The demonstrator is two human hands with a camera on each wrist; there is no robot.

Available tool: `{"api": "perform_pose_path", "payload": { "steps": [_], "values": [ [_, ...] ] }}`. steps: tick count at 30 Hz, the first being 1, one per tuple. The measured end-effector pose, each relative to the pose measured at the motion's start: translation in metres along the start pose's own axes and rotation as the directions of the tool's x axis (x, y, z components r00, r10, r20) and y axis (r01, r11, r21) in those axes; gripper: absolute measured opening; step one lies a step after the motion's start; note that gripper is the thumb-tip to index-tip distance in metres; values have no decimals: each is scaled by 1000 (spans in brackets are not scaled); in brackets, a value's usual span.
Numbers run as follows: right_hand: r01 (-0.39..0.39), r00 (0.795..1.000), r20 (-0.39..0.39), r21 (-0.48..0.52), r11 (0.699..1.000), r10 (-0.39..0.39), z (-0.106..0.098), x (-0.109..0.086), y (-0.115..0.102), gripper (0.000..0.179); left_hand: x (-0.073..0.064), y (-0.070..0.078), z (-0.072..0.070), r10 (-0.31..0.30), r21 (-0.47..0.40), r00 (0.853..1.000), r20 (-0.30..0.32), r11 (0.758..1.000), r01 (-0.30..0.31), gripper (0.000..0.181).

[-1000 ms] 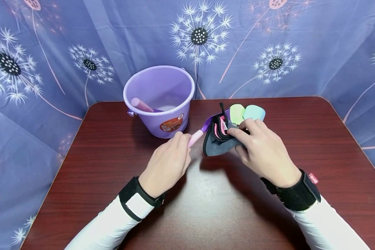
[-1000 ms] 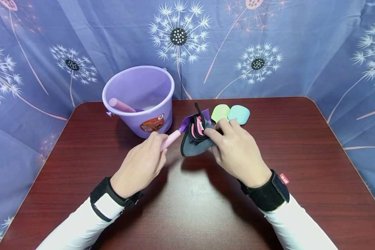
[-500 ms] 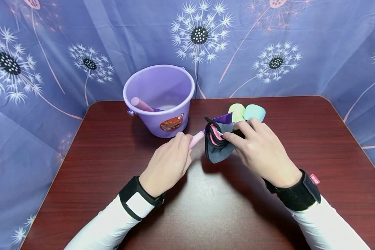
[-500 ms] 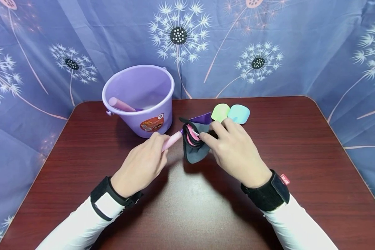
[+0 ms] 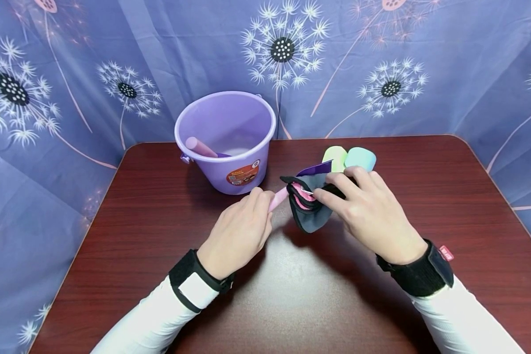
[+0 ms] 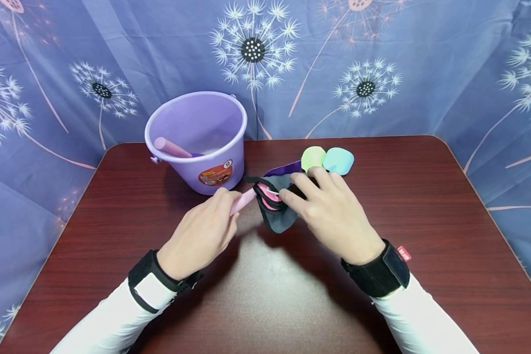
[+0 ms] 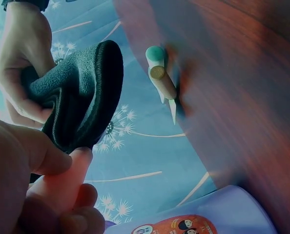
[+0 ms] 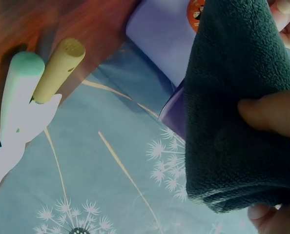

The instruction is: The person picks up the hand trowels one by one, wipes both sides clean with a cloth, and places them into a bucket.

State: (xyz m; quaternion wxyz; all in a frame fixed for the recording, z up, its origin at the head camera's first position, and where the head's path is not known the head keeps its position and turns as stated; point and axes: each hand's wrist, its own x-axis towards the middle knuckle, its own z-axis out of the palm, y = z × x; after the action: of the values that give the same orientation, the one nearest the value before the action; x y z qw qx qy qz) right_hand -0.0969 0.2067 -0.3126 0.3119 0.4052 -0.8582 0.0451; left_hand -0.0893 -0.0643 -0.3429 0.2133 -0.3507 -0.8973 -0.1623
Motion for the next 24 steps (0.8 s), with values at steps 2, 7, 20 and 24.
{"api": "perform_pose_path", "payload": {
  "steps": [2, 7, 20, 24],
  "values": [
    [9, 1000, -27, -13, 1000, -10, -3, 3, -2, 33, 0, 0, 0, 5, 3, 1000, -1, 1000, -5, 24],
    [19, 993, -112, -56, 998, -25, -4, 8, -5, 35, 0, 0, 0, 14, 3, 1000, -3, 1000, -14, 22],
    [-104, 988, -116, -47, 993, 98, 3, 1, 3, 39, 0, 3, -1, 11, 7, 1000, 11, 1000, -11, 21],
    [-147, 978, -156, -50, 988, 137, 2, 4, 1, 30, 0, 3, -1, 4, 6, 1000, 16, 1000, -4, 22]
  ]
}}
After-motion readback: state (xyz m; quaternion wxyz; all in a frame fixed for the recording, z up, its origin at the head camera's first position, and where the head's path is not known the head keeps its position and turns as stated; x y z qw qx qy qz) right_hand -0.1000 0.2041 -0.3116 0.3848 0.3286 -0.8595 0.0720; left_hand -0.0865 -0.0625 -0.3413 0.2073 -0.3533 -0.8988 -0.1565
